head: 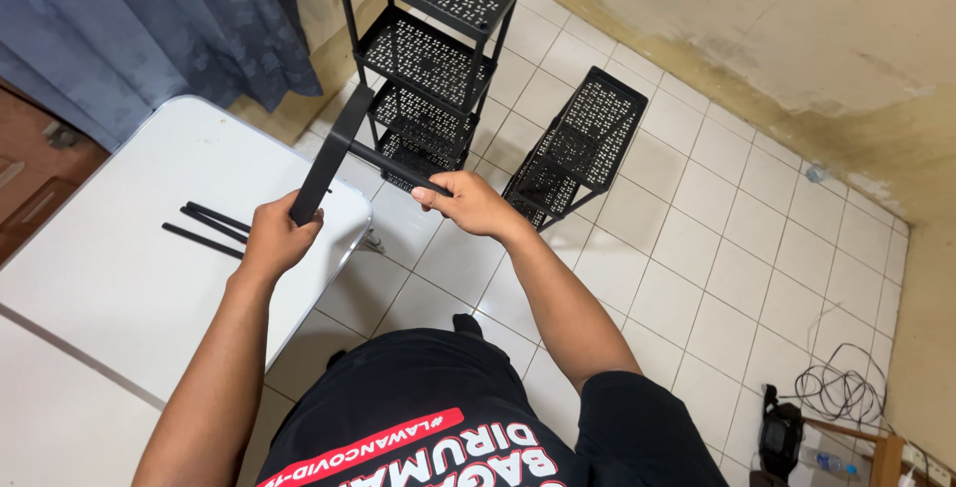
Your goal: The person assembles a black perforated metal shelving unit by inserting vertical poles into the corner holes of the shelves. They handle multiple shelves and poles, aligning and securing them to build the frame.
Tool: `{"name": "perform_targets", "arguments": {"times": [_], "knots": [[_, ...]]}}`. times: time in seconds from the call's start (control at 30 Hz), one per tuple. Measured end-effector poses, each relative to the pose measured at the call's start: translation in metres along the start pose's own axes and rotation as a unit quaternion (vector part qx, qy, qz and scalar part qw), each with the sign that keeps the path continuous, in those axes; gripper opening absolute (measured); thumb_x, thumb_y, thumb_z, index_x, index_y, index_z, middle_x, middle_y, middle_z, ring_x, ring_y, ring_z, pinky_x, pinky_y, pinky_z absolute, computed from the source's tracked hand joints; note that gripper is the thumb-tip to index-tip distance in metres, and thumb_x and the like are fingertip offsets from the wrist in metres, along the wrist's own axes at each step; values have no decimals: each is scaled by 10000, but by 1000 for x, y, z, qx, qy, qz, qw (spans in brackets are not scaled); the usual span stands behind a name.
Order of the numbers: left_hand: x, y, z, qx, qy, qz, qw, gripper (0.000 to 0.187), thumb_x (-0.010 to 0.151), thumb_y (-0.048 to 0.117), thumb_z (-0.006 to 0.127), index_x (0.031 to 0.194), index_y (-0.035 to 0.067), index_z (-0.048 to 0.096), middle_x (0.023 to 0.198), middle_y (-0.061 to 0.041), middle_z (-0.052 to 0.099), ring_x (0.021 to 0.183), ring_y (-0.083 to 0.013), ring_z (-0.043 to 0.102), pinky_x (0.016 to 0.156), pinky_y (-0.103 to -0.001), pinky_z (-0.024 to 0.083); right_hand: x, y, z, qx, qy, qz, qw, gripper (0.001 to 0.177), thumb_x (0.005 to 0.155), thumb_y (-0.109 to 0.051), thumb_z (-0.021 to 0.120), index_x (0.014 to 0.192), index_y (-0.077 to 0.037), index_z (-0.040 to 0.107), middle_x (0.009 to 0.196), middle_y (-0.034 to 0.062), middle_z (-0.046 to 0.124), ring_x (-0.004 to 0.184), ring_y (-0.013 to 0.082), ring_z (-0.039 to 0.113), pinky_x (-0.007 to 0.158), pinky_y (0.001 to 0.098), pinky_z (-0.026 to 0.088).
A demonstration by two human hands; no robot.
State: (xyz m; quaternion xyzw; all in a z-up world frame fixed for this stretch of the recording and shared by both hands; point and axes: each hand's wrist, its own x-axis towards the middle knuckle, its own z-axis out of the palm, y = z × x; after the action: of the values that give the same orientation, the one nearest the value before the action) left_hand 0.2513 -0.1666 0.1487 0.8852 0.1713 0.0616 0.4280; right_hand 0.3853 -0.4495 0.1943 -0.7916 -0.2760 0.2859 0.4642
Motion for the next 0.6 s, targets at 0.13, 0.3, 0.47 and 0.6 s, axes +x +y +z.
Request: {"name": "perform_targets", "arguments": {"times": [0.13,0.3,0.47,0.6], "knots": [[-1,9,3,14,-32,-45,998,284,868,112,698,1147,62,713,655,-123,630,591,-197,582,609,-351,470,3,9,-8,11,-30,48,998,452,963,-528,628,834,-106,725,604,-61,497,565,68,452,537,272,387],[-2,20,6,7,-52,-42,998,451,830,85,679,1280,103,655,711,-120,677,638,-209,647,658,-352,502,13,15,-22,131,-123,125,976,392,981,-469,630,910,-88,691,603,-59,520,483,46,428,441,219,357],[-2,22,9,35,-75,-37,996,506,855,100,687,1352,133,601,737,-150,685,675,-244,670,686,-375,512,17,20,-20,283,-212,159,922,366,1035,-424,595,886,-89,611,574,-65,429,415,22,301,360,208,225],[-4,19,9,40,-80,-38,995,481,864,102,688,1335,147,602,770,-156,699,705,-257,683,698,-390,513,21,26,-12,333,-202,177,904,408,1047,-459,537,848,-104,561,555,-79,378,408,14,258,348,208,186]]}}
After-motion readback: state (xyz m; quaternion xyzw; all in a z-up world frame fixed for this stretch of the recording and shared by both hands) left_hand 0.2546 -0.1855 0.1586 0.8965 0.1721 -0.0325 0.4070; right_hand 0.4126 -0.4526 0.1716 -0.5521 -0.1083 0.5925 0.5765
